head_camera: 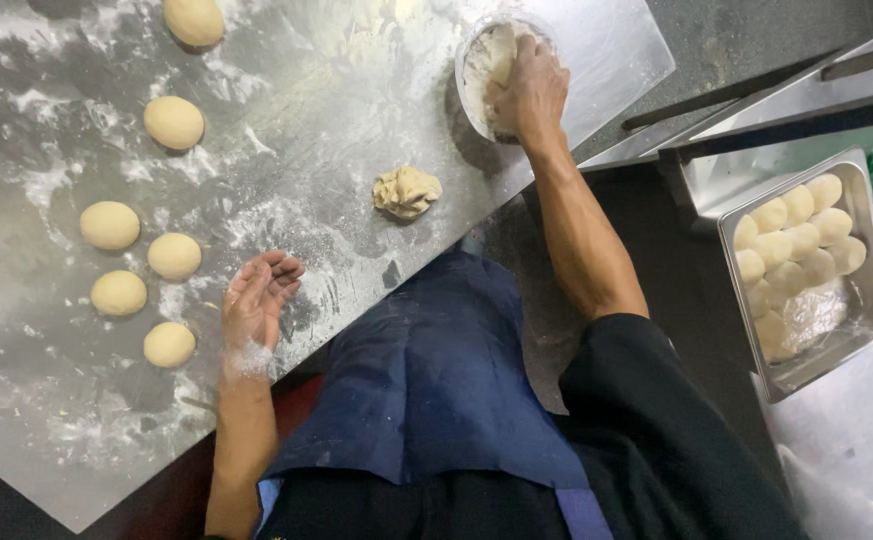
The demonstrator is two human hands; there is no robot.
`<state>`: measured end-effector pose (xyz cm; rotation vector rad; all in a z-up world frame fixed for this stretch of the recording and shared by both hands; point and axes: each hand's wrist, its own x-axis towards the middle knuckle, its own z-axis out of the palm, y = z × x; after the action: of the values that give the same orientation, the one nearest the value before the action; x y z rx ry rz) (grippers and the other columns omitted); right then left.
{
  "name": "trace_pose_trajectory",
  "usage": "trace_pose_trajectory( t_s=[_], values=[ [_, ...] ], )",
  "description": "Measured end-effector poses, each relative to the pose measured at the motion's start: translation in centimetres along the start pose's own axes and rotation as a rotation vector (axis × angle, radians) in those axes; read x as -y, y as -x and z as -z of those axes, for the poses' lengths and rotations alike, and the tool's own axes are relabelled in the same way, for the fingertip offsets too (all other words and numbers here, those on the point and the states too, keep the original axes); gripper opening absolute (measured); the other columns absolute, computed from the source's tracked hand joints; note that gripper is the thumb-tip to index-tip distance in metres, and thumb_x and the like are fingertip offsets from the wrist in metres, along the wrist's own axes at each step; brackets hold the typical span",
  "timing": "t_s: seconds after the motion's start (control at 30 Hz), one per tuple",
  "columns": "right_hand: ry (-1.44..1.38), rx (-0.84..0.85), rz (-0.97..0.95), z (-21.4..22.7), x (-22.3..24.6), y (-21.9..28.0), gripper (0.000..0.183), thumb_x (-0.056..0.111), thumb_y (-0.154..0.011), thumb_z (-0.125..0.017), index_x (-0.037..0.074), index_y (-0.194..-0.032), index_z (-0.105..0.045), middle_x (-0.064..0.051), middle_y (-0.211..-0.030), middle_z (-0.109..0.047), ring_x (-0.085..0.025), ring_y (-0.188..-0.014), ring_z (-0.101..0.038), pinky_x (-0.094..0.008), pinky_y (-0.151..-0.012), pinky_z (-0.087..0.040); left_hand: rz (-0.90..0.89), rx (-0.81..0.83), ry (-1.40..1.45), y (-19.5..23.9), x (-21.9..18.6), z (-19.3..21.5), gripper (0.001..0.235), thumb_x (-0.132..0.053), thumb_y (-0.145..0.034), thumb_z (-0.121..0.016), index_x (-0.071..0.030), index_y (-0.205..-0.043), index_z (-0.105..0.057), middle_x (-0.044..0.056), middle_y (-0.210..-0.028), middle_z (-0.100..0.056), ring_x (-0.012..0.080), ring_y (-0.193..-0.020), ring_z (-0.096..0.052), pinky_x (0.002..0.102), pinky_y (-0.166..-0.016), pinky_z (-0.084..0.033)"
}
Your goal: The person rolls small pieces of dough into balls by hand, coats them in flour, and places them into a metal tray. The process is repeated for multiple dough pieces on a stainless steel table.
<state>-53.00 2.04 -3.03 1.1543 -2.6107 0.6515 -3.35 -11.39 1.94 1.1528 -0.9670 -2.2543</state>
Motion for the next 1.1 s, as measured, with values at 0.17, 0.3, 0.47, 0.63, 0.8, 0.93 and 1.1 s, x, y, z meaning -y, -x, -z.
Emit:
trace_pose_trajectory(
  t_s=[0.17, 0.3, 0.47, 0.63, 0.8, 0.93, 1.1],
  values=[
    [-0.270, 0.076, -0.106, 0.2, -0.3, -0.2, 0.031, 0.012, -0.085, -0.086, 0.001, -0.106, -0.066, -0.017, -0.098, -0.072, -0.031, -0.085, -0.074, -0.043, -0.078, -0.061, 0.002, 0.019, -0.043, -0.2, 0.3, -0.8, 0.027, -0.019, -0.104, -0.059, 0.000, -0.123, -0.062, 0.016, -0.111, -0.070, 0.0266, -0.105, -0.069, 0.041, -0.095, -0.055],
    [-0.452, 0.054, -0.110, 0.8, 0.3, -0.5, 0.051, 0.012, -0.078, -0.088, -0.005, -0.115, -0.057, -0.023, -0.102, -0.067, -0.035, -0.087, -0.073, -0.040, -0.076, -0.063, 0.018, 0.047, -0.058, -0.3, 1.1, -1.7, 0.028, -0.020, -0.105, -0.058, 0.000, -0.123, -0.063, 0.015, -0.111, -0.071, 0.0257, -0.104, -0.069, 0.040, -0.095, -0.055],
    [-0.095, 0.332, 0.027, 1.6, 1.2, 0.3, 0.056, 0.010, -0.075, -0.083, 0.004, -0.126, -0.062, -0.020, -0.112, -0.073, -0.038, -0.098, -0.073, -0.047, -0.091, -0.058, 0.025, 0.042, -0.043, -1.0, 0.9, -0.6, 0.029, -0.021, -0.104, -0.059, -0.001, -0.124, -0.063, 0.014, -0.112, -0.071, 0.0246, -0.106, -0.070, 0.039, -0.095, -0.055],
    [-0.304, 0.207, 0.104, 2.0, 0.6, 0.2, 0.057, 0.010, -0.081, -0.086, -0.002, -0.132, -0.061, -0.024, -0.119, -0.070, -0.042, -0.101, -0.071, -0.049, -0.086, -0.058, 0.009, 0.011, -0.061, -0.4, 2.1, -0.2, 0.028, -0.021, -0.105, -0.060, 0.000, -0.125, -0.063, 0.014, -0.112, -0.072, 0.0240, -0.106, -0.069, 0.037, -0.095, -0.054],
    [-0.270, 0.354, -0.018, 1.4, -0.1, -0.6, 0.049, 0.018, -0.083, -0.087, 0.002, -0.122, -0.062, -0.020, -0.109, -0.072, -0.036, -0.102, -0.072, -0.049, -0.093, -0.057, -0.020, -0.036, -0.035, 0.7, 0.7, -1.1, 0.029, -0.019, -0.104, -0.060, 0.000, -0.125, -0.064, 0.013, -0.112, -0.072, 0.0241, -0.106, -0.069, 0.037, -0.094, -0.054],
    [-0.412, 0.256, 0.041, 0.9, -1.7, 0.5, 0.060, 0.013, -0.071, -0.087, 0.001, -0.123, -0.060, -0.022, -0.105, -0.070, -0.039, -0.099, -0.069, -0.050, -0.088, -0.055, -0.043, -0.032, 0.039, 2.4, 2.4, -3.1, 0.028, -0.019, -0.104, -0.061, 0.000, -0.124, -0.063, 0.015, -0.112, -0.071, 0.0256, -0.107, -0.069, 0.039, -0.096, -0.055],
    [-0.390, 0.253, 0.194, 0.3, -1.5, -0.9, 0.044, 0.010, -0.079, -0.086, 0.004, -0.116, -0.064, -0.018, -0.108, -0.071, -0.040, -0.105, -0.068, -0.050, -0.094, -0.054, -0.035, -0.039, -0.022, 3.5, 4.9, -6.8, 0.030, -0.020, -0.104, -0.059, 0.003, -0.123, -0.062, 0.018, -0.111, -0.070, 0.0290, -0.106, -0.070, 0.043, -0.097, -0.057]
  ],
)
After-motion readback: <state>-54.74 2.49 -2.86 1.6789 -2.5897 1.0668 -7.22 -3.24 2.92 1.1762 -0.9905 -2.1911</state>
